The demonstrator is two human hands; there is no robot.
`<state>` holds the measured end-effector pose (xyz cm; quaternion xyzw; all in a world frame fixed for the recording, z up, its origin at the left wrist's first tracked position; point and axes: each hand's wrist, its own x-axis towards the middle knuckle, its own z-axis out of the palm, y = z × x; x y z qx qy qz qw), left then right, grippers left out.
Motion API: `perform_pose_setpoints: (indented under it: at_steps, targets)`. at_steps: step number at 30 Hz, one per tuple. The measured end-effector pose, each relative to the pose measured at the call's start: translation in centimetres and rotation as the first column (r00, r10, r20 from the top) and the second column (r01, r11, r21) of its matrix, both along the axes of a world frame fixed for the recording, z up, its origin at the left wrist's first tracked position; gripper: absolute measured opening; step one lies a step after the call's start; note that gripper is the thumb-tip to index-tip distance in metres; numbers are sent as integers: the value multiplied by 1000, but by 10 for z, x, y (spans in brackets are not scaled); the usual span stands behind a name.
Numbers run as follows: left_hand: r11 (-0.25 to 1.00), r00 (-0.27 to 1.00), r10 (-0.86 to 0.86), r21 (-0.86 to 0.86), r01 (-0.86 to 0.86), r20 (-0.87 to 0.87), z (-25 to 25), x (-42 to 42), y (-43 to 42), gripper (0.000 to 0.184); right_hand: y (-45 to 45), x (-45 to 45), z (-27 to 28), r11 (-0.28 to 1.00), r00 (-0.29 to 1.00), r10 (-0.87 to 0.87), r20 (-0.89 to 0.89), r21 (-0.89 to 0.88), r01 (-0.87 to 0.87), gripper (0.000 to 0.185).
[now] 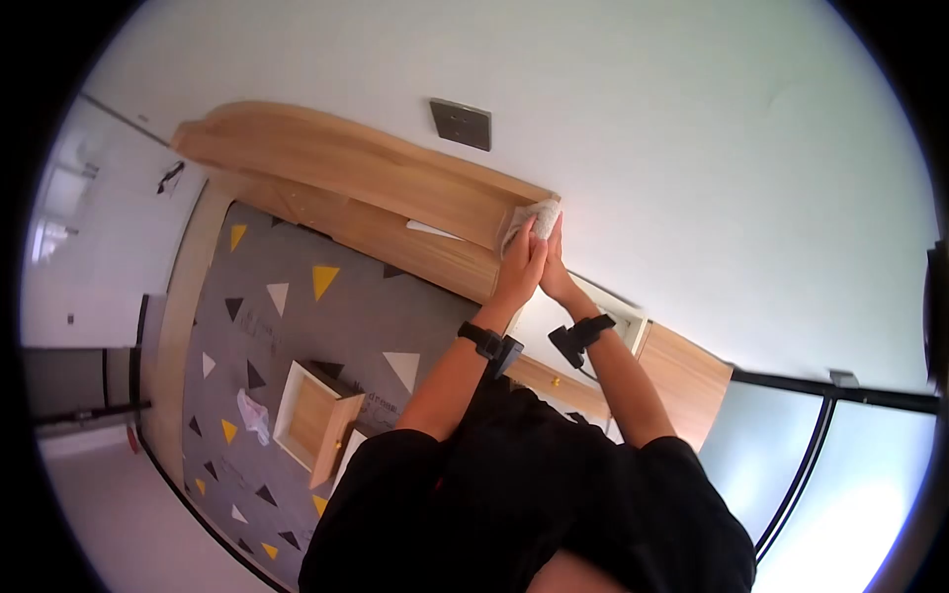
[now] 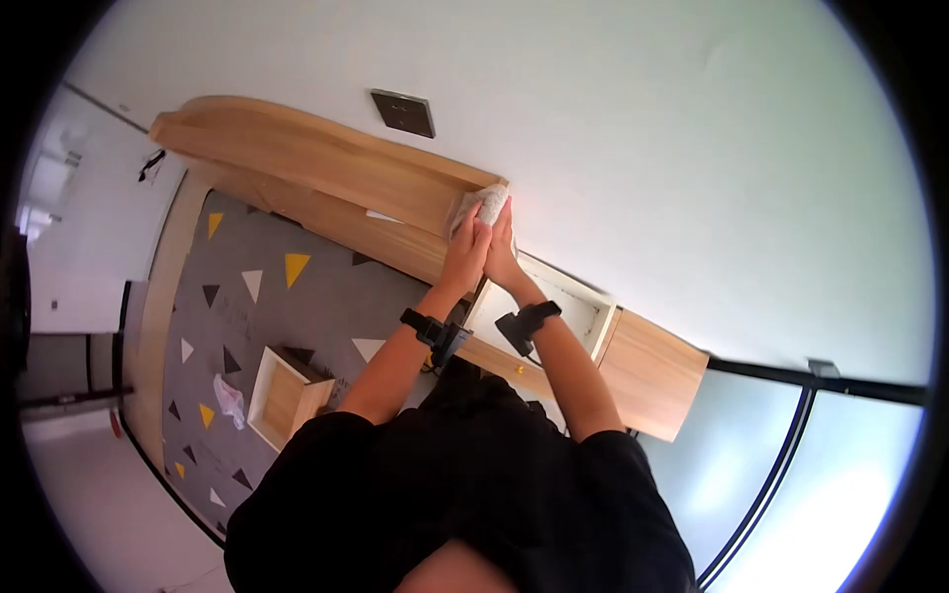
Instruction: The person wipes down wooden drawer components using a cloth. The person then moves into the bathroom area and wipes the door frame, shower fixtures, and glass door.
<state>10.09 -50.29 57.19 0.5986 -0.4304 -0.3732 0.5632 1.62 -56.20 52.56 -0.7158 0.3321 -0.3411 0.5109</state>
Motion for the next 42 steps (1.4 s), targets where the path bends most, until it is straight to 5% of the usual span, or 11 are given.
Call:
perform_pose_setpoints:
  at_steps: [3,4,6,9,13,19,25,29,33,37,42]
  targets:
    - [995,997,-62,79,58,51,-3,12,-6,56,-19,-8,-37,486,660,-386,-645,-750,-449,85]
    - [994,996,-85,77,81,41,-7,12,-8,56,-16,-9,-39,495,644,-401,-651,-746,-445,85]
    - [993,991,111,23,-113,76,-15,4,-11,46,0,-11,-32,998,1000,13,-23,57,-12,82]
    - [976,973,211,-77,-204,96,-3,-1,4,37,37,4,50,959,964,-170,-207,190,210,82]
    - [950,938,223,-273,-149,264,-14,5,26,29,62,-1,39,948,867,-317,-385,-120,294,76]
    - [975,790,83,-215,63,607,-10,14,55,13,55,-46,42,909,913,-370,-170,-271,318,44]
    - [892,849,-155,-298,339,505,3,-22,42,14,15,-127,40,458,464,-886,-21,119,881,30]
    - [885,855,-350,-164,436,383,-8,-40,22,42,56,-167,47,517,535,-830,-157,142,844,37]
    - [721,716,-690,3,693,106,-33,-85,14,85,138,-175,46,653,661,-739,-131,98,751,38]
    - [173,224,-947,221,960,-231,-18,-130,25,63,206,-193,57,541,630,-768,-113,412,733,47]
    - [113,136,-987,235,965,-86,-2,-205,74,46,286,-247,62,400,508,-861,-31,577,712,56]
